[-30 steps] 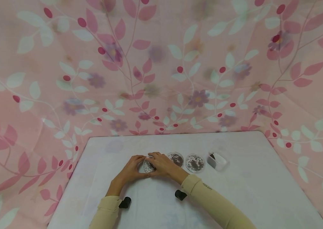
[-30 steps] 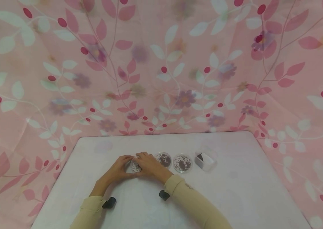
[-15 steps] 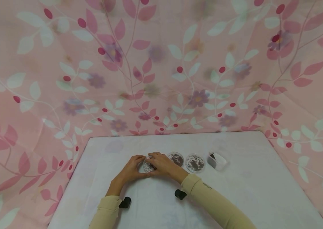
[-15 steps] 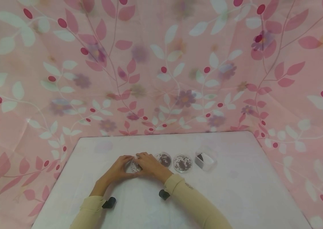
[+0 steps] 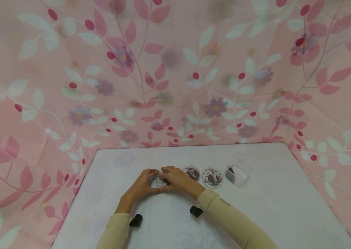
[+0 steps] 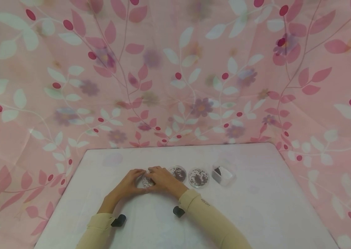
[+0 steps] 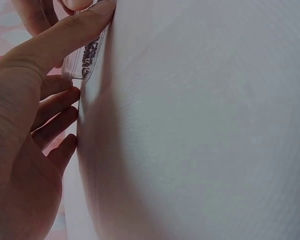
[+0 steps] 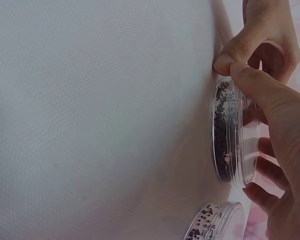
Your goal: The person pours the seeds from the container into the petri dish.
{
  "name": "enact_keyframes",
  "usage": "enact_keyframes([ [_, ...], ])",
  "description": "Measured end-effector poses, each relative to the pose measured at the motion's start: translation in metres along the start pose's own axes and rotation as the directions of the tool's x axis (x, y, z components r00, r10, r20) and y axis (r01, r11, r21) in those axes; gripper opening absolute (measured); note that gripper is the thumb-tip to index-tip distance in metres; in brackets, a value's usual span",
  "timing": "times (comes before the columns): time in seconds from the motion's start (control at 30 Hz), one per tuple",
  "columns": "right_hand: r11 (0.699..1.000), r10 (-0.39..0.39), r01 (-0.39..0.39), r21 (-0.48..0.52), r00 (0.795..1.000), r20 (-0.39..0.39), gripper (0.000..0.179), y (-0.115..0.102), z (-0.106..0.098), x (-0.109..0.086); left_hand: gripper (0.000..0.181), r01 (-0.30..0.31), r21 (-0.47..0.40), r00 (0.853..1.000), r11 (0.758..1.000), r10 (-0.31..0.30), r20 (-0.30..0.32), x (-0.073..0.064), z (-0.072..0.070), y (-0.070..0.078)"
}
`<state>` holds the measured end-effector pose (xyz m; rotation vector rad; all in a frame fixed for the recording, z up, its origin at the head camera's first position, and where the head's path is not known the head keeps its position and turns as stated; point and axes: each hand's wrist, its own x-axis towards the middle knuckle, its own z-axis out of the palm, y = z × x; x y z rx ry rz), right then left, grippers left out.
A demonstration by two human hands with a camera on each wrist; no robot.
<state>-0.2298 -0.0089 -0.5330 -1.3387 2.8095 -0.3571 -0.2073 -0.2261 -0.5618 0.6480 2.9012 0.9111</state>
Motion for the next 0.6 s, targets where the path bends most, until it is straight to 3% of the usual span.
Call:
enact_keyframes([
  [0.3,1.0,0.018,-0.018,0.024,1.0,0.019,0.065,-0.0023,-0.0005,-0.0004,0.082,0.017,0.002,1.0,1.0,-0.017,0.012,-0.0008,-0.0016,0.0018],
  [0.6,1.0,0.028,-0.028,-0.013,0.999,0.017,0.067,-0.0015,-0.0002,-0.0062,0.085,-0.012,0.013,1.0,1.0,0.012,0.014,0.0019,0.0015,0.0027],
])
